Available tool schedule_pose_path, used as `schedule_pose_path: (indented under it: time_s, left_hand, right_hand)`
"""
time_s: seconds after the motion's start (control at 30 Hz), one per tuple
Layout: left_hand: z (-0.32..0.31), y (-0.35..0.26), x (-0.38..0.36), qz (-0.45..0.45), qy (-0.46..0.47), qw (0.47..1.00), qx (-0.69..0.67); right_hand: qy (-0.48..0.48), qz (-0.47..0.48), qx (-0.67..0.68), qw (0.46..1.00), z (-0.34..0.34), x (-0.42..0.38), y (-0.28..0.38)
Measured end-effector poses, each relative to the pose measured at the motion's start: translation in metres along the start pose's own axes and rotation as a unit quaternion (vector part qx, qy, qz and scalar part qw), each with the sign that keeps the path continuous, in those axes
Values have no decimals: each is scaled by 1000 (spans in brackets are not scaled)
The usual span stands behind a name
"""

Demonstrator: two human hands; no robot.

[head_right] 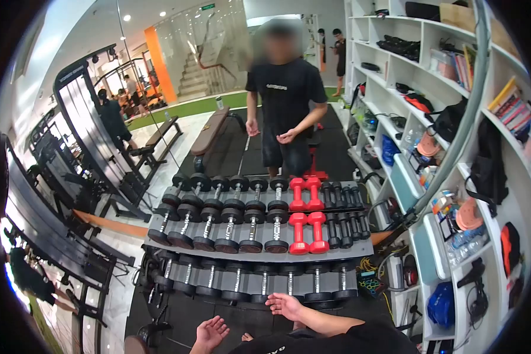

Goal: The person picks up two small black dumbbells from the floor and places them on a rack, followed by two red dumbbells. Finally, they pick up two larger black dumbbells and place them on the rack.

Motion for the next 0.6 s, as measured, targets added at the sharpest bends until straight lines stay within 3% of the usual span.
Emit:
schedule_pose_path:
  time_s: [0.23,0.3,0.4,0.47,0.6]
  left_hand:
    - [22,-41,2,39,77,996,11]
    - [42,-59,20,16,158,986,49]
    - [63,-66,22,52,139,987,-65]
    - [73,-68,21,69,108,991,-35]
    - [61,-70,24,106,160,981,13]
  right_hand:
    - [-106,57,25,992,-12,-20,-36]
    - [-111,45,7,993,-30,-15,-57]
    - [-119,53,-6,991,-55,-4,-83]
    - [-123,68,-13,990,-65,-4,-103]
    - [-163,106,-4,981,-70,-20,-129]
Point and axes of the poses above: each hand's wrist, its own x-axis towards the middle knuckle, its own z-axis out of the back of the hand, y = z × x, the point moved 10 cm from there along x, towards the middle knuckle, and after that the axes turned 4 degrees about y, right-handed, at the moved point
